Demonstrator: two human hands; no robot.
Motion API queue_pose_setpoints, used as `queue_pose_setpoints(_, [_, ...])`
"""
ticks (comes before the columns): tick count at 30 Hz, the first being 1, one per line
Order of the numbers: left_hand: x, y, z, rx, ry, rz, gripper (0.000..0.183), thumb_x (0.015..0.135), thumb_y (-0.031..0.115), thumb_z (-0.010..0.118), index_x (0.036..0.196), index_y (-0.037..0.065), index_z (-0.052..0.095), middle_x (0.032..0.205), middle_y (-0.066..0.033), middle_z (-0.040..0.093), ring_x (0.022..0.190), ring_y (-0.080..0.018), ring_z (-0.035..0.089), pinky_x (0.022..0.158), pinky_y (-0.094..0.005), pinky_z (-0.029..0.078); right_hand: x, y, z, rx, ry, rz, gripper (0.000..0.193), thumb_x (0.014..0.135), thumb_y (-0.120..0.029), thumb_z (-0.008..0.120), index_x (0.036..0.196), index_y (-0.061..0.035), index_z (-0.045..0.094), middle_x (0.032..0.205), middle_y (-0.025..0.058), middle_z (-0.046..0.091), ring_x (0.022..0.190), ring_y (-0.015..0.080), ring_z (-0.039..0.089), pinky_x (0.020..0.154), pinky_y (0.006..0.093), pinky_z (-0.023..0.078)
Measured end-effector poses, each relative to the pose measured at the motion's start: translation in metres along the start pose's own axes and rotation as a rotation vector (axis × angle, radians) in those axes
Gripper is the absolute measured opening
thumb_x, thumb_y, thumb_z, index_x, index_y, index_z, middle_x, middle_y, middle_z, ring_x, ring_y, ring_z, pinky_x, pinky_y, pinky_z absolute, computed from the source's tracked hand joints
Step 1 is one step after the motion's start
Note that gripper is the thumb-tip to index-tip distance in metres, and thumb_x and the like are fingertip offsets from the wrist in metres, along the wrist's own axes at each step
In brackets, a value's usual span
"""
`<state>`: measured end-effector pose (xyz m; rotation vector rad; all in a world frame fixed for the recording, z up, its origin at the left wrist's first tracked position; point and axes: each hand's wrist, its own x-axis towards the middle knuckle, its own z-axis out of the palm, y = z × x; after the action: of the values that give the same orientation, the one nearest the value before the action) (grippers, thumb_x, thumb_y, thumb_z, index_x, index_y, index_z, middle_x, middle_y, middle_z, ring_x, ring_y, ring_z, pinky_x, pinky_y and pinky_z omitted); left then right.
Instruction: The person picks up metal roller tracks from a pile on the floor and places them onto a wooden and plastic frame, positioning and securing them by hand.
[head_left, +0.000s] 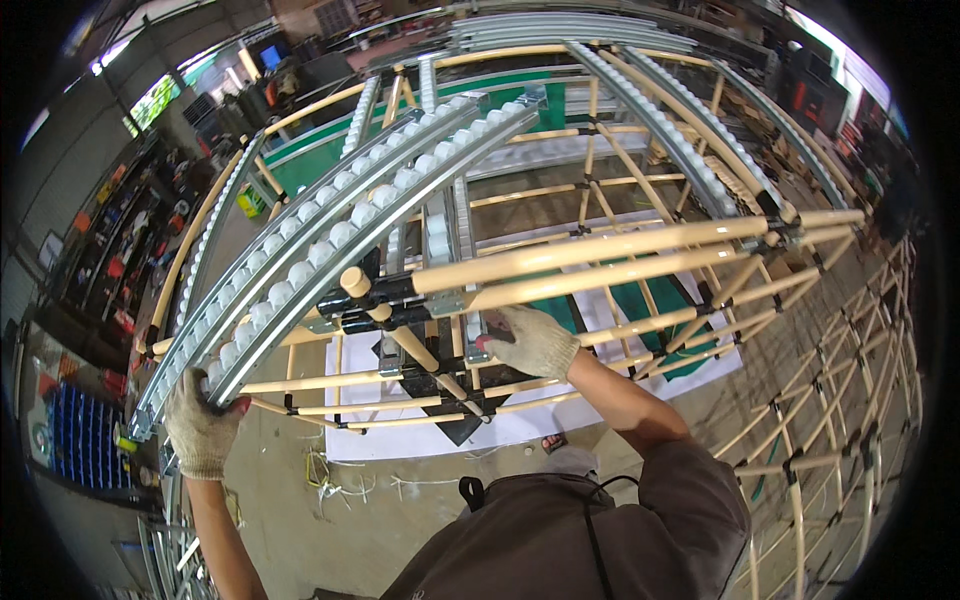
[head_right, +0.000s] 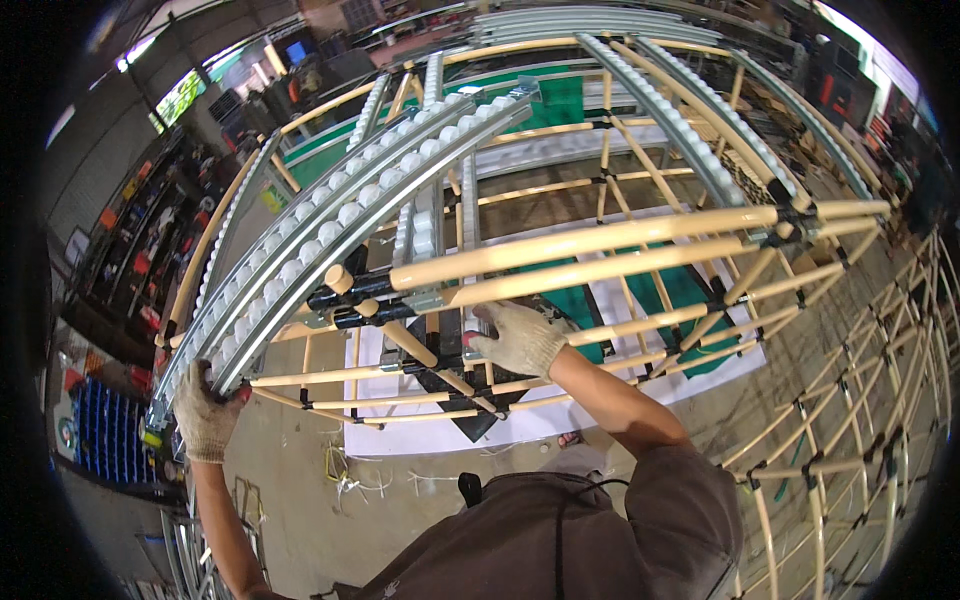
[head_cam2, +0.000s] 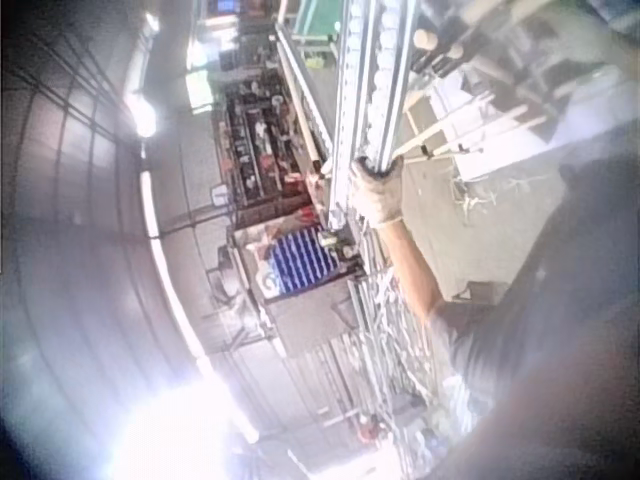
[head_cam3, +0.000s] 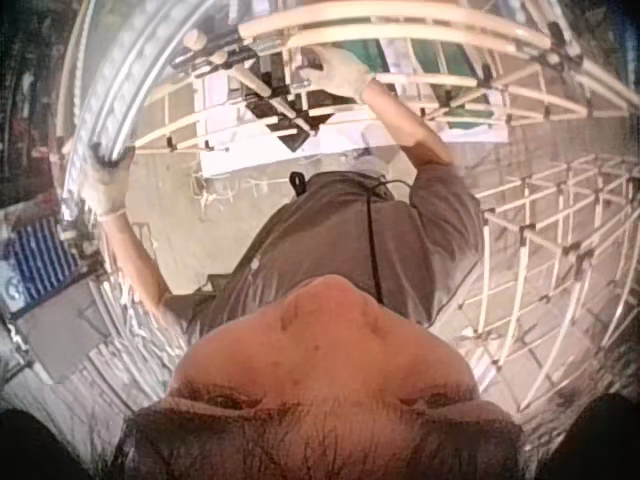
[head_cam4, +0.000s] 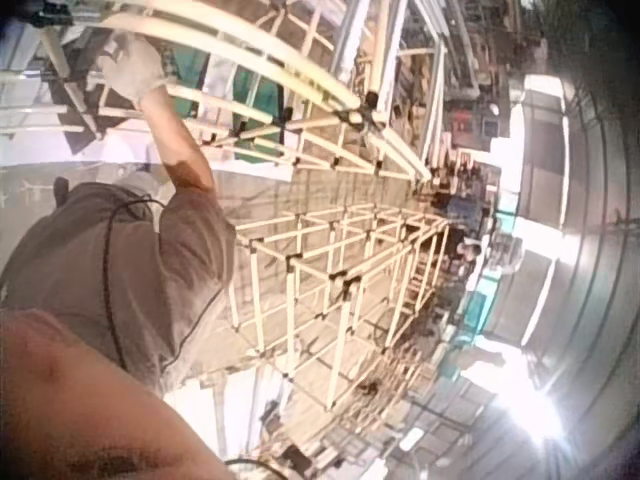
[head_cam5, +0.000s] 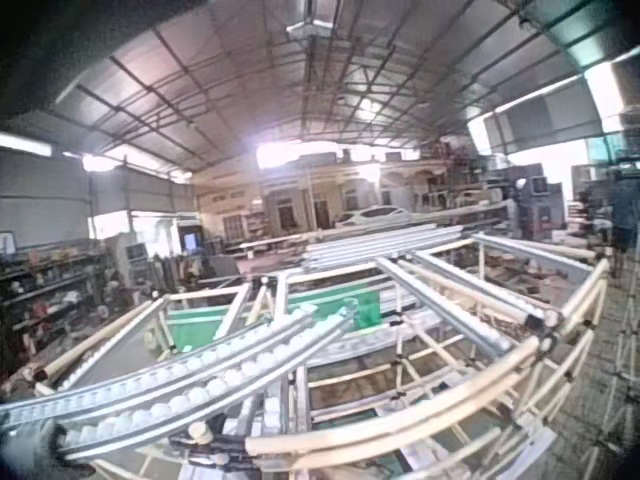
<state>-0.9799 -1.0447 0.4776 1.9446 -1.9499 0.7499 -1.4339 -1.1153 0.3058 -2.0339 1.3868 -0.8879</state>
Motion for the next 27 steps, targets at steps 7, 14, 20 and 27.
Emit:
queue_pose_setpoints(7, [-0.016, -0.044, 0.073, 0.044, 0.491, 0.057, 0.072, 0.066, 0.04, 0.087, 0.127, 0.011, 0.064, 0.112, -0.0118, 0.072, 0.096, -0.0347, 0.068, 0.077, -0.0453, 0.055, -0.094, -0.074, -0.014, -0.274, 0.251, 0.048, 0.053, 0.087, -0.036, 0.072, 0.127, -0.0034, 0.06, 0.116, 0.0203, 0.064, 0.105, 0.0381, 0.064, 0.091, 0.0453, 0.051])
queue_pose_setpoints(14, [0.006, -0.003, 0.038, -0.101, 0.525, -0.139, 0.06, 0.075, 0.047, 0.084, 0.118, 0.009, 0.069, 0.108, -0.0111, 0.074, 0.092, -0.0315, 0.071, 0.074, -0.0408, 0.055, -0.198, -0.15, -0.129, -0.493, 0.936, -0.046, 0.062, 0.079, -0.014, 0.081, 0.135, -0.0053, 0.055, 0.125, 0.0166, 0.062, 0.114, 0.0348, 0.06, 0.097, 0.0419, 0.05])
queue_pose_setpoints(20, [0.024, 0.068, 0.026, -0.536, 0.745, 0.322, 0.054, 0.066, 0.013, 0.086, 0.115, 0.001, 0.068, 0.104, -0.0154, 0.07, 0.094, -0.0335, 0.068, 0.087, -0.0405, 0.053, -0.3, -0.2, -0.187, -1.04, 1.146, -0.043, 0.094, 0.065, -0.015, 0.091, 0.146, -0.0022, 0.045, 0.148, 0.0215, 0.046, 0.139, 0.0387, 0.044, 0.115, 0.0459, 0.039])
queue_pose_setpoints(27, [-0.019, 0.171, 0.002, -0.598, 0.531, 0.8, 0.055, 0.061, 0.051, 0.077, 0.098, 0.011, 0.067, 0.094, -0.0077, 0.066, 0.084, -0.0295, 0.063, 0.073, -0.0432, 0.047, -0.417, -0.162, -0.184, -1.391, 0.689, 0.402, 0.091, 0.068, -0.019, 0.083, 0.149, -0.0051, 0.043, 0.151, 0.0232, 0.043, 0.142, 0.0425, 0.037, 0.118, 0.0538, 0.03])
